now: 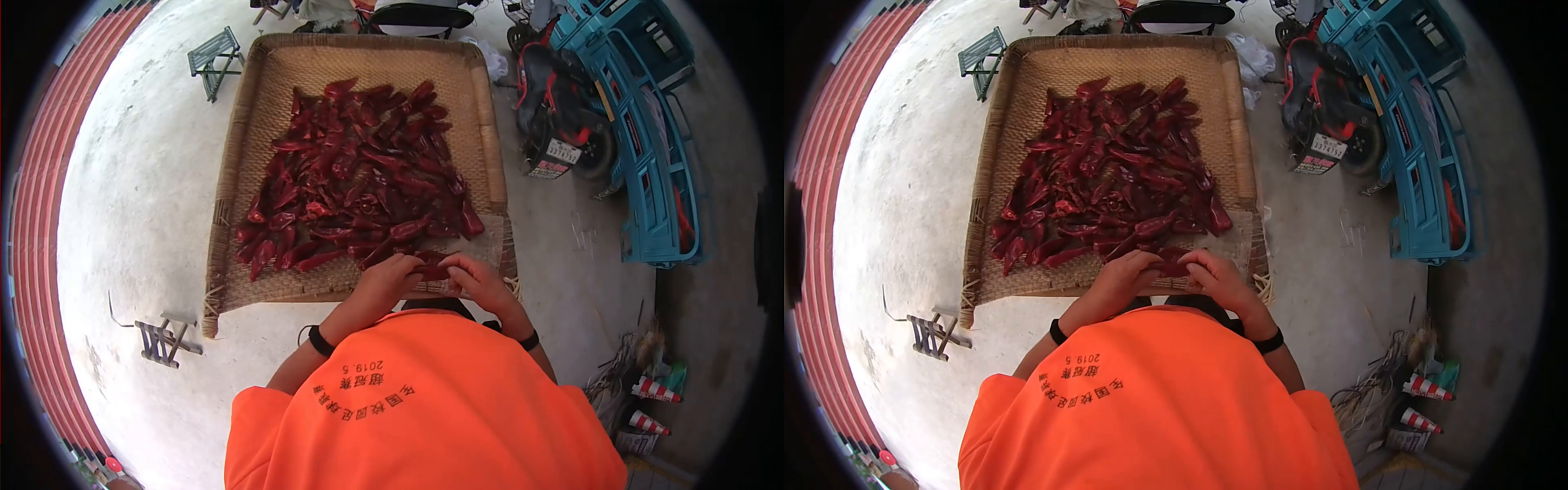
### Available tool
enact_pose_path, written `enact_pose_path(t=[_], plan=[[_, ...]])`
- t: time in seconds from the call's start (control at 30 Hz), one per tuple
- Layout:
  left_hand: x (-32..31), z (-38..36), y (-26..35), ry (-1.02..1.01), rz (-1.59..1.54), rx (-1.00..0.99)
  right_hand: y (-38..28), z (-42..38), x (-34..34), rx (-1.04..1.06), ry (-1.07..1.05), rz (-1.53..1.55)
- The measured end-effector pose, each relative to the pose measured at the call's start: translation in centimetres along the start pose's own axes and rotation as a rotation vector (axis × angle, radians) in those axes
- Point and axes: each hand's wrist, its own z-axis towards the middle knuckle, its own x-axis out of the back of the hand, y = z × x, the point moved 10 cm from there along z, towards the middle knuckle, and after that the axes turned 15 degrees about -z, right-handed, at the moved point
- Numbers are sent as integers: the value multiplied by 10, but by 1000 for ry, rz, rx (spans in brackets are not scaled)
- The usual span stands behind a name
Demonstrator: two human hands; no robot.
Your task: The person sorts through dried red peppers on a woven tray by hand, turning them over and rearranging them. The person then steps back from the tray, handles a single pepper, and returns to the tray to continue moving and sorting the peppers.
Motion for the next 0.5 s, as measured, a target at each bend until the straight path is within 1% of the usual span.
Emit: enact_pose_path(t=[0.03, 0.1, 0.13, 0.17, 0.23, 0.33, 0.43, 0.47, 0.5], plan=[[4, -4, -5, 57, -65, 34, 12, 0, 4, -44, 11, 5], [12, -12, -14, 175, -191, 100, 9, -3, 18, 39, 119, 43], [11, -14, -14, 185, -192, 128, 3, -4, 24, 83, 169, 64], [11, -15, -13, 195, -192, 157, -3, -4, 21, 107, 135, 72], [7, -17, -9, 183, -238, 215, -29, -9, 11, 160, 77, 105], [-13, -16, -10, 139, -403, 293, -30, -8, 4, 178, 18, 125], [-25, -19, -14, 130, -481, 322, -42, -9, 18, 292, 78, -131], [-27, -21, -17, 121, -445, 344, -41, -8, 26, 268, 129, -139], [-25, -26, -18, 141, -369, 325, -39, -9, 33, 243, 180, -146]])
